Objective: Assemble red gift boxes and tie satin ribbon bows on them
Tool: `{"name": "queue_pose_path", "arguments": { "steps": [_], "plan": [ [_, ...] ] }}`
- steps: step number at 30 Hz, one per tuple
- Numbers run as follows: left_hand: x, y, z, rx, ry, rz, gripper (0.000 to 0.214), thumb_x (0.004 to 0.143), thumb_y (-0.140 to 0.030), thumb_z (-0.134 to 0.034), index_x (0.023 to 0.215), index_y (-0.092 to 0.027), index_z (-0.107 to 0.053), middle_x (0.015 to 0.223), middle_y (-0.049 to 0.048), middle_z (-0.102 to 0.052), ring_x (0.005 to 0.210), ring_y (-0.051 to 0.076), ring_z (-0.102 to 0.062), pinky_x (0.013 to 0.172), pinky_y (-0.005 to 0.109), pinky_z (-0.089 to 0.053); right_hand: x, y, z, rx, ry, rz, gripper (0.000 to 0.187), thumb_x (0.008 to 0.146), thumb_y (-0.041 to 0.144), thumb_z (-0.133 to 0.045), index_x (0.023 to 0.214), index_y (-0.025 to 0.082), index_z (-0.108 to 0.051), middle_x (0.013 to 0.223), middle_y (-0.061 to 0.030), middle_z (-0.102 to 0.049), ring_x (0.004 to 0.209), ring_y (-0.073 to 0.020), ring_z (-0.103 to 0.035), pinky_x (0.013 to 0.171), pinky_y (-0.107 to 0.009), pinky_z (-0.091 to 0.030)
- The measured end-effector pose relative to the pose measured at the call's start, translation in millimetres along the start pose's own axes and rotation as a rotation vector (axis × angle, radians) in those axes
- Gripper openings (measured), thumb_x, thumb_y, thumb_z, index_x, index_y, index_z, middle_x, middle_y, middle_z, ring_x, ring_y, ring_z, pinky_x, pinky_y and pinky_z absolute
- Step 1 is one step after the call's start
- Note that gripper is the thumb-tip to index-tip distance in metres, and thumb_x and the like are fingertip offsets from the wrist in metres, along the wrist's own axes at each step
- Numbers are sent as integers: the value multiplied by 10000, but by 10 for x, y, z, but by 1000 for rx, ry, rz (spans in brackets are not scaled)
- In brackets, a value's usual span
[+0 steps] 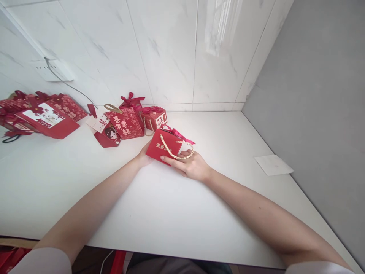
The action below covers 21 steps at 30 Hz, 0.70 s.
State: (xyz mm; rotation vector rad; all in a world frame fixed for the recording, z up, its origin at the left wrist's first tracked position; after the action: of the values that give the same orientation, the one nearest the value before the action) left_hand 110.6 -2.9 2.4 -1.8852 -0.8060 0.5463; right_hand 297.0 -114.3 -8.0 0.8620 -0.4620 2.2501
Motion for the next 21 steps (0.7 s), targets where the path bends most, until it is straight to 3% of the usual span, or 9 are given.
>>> {"name": "queue_pose_path", "arguments": {
  "steps": [6,10,15,21],
  "plan": [
    [3,41,33,44,-30,-161,588,902,-626,-452,1286,-214,-620,1308,65,-643,1319,327,-490,1084,456,-396,-33,-101,0,-43,3,-52,633,961,67,-445,1521,320,-294,876,-9,-719,891,-196,-627,787,-327,-502],
    [-12,57,41,107,-43,-298,588,869,-627,-514,1288,-229,-623,1357,42,-609,1400,293,-395,1161,396,-315,-57,-126,14,-74,32,-16,632,973,54,-413,1512,365,-302,950,-6,-719,893,-174,-636,859,-334,-477],
    [-28,75,97,209,0,-258,673,829,-647,-555,1368,-245,-551,1410,46,-561,1461,305,-273,1205,435,-226,-76,-164,4,-56,32,40,567,975,73,-425,1474,339,-381,971,-22,-724,932,-186,-648,901,-357,-465],
    [-34,53,88,250,26,-275,702,841,-489,-616,1466,-241,-417,1539,42,-396,1495,297,-165,1225,420,-170,-69,-198,-35,-36,-125,-68,483,951,98,-492,1414,214,-416,897,-44,-718,811,-185,-639,852,-364,-477]
  ]
}}
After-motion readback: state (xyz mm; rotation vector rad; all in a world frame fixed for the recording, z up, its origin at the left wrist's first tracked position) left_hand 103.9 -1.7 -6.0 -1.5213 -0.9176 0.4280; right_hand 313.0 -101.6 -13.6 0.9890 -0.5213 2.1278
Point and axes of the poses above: each hand's wrist, its own x-axis towards the middle knuckle, its own z-axis out of the back of the hand, y = z × x, the point moved 1 cm from there along x, towards the middle knuckle
